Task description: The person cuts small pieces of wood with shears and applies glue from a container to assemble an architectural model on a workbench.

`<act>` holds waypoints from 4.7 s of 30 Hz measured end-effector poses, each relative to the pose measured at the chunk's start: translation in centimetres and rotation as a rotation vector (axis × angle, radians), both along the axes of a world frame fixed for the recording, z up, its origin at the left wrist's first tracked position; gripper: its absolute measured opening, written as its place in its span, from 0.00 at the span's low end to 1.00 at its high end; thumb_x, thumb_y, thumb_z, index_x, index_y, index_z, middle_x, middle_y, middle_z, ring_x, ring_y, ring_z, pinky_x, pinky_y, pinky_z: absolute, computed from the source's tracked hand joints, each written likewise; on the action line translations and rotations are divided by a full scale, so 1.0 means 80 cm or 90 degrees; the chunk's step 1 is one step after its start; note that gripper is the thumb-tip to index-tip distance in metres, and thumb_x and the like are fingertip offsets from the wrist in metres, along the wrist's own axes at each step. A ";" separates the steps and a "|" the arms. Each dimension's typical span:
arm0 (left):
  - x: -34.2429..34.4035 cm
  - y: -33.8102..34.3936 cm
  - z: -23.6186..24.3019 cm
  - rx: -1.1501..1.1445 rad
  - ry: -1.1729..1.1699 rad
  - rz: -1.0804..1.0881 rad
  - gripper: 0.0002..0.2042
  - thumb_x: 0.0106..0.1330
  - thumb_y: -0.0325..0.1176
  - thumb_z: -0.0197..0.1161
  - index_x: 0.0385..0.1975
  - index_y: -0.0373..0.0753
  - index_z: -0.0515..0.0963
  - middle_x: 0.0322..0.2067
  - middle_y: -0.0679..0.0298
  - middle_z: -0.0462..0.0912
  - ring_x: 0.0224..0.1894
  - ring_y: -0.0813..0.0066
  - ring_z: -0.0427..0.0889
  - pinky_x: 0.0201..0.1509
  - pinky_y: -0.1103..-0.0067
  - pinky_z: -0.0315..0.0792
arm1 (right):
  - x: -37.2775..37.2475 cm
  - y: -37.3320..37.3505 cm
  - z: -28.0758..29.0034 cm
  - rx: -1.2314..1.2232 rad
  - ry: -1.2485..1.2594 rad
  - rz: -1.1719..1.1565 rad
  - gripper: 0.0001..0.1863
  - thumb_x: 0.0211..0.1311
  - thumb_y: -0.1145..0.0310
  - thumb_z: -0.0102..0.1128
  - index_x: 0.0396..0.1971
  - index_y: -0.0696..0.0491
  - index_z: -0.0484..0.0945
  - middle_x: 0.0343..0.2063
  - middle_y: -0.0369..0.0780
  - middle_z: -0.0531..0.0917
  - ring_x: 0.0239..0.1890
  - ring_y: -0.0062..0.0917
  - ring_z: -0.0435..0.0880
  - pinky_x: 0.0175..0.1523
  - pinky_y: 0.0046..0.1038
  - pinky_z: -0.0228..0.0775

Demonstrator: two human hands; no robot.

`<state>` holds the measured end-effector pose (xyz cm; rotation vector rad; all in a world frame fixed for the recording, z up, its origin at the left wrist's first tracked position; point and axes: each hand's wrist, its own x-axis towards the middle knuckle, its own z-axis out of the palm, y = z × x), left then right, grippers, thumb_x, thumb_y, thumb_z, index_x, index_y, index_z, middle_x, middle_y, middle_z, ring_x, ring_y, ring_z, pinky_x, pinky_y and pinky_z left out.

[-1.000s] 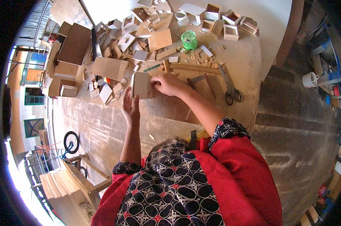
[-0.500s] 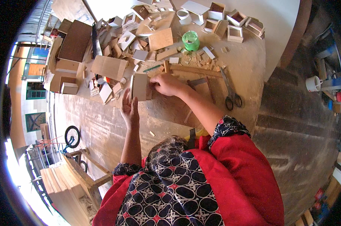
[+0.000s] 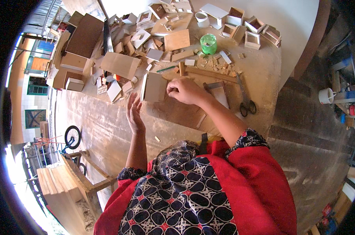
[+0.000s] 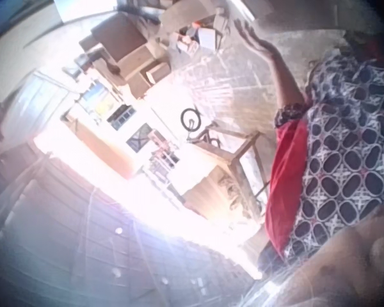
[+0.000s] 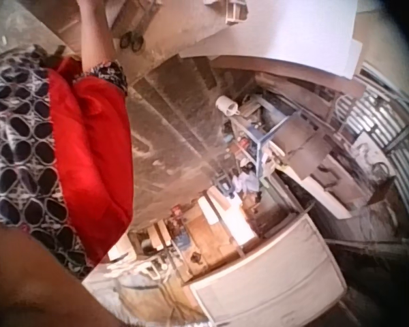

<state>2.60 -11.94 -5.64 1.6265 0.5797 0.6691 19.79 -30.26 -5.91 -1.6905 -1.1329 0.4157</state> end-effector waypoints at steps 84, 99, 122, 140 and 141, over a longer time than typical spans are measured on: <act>0.004 0.044 -0.041 0.284 0.023 -0.183 0.38 0.48 0.35 0.74 0.61 0.38 0.64 0.49 0.48 0.77 0.50 0.61 0.79 0.52 0.73 0.74 | -0.145 0.067 -0.057 0.191 0.025 -0.452 0.05 0.58 0.75 0.62 0.31 0.61 0.79 0.29 0.38 0.79 0.31 0.20 0.81 0.38 0.20 0.74; 0.016 0.040 -0.044 0.289 0.059 -0.140 0.40 0.43 0.42 0.77 0.58 0.35 0.67 0.45 0.50 0.80 0.48 0.60 0.80 0.50 0.72 0.74 | -0.152 0.074 -0.051 0.202 0.007 -0.508 0.05 0.54 0.72 0.65 0.28 0.57 0.81 0.26 0.39 0.80 0.26 0.26 0.81 0.32 0.26 0.72; 0.020 0.034 -0.028 0.321 0.060 -0.142 0.38 0.44 0.43 0.76 0.55 0.34 0.69 0.43 0.48 0.80 0.45 0.56 0.81 0.47 0.70 0.75 | -0.145 0.077 -0.047 0.151 0.006 -0.546 0.14 0.49 0.69 0.70 0.35 0.56 0.78 0.30 0.39 0.82 0.27 0.24 0.80 0.33 0.26 0.73; 0.021 0.038 -0.039 0.275 0.009 -0.145 0.36 0.45 0.40 0.76 0.55 0.33 0.70 0.41 0.49 0.81 0.43 0.59 0.82 0.47 0.71 0.75 | -0.142 0.081 -0.050 0.103 -0.029 -0.555 0.15 0.49 0.63 0.69 0.33 0.54 0.78 0.26 0.40 0.81 0.23 0.26 0.79 0.30 0.27 0.72; 0.021 0.037 -0.036 0.272 0.015 -0.149 0.35 0.45 0.40 0.76 0.55 0.33 0.70 0.41 0.49 0.81 0.44 0.59 0.82 0.47 0.72 0.75 | -0.142 0.080 -0.050 0.106 -0.034 -0.556 0.15 0.49 0.63 0.69 0.34 0.54 0.78 0.26 0.40 0.81 0.23 0.26 0.79 0.30 0.28 0.72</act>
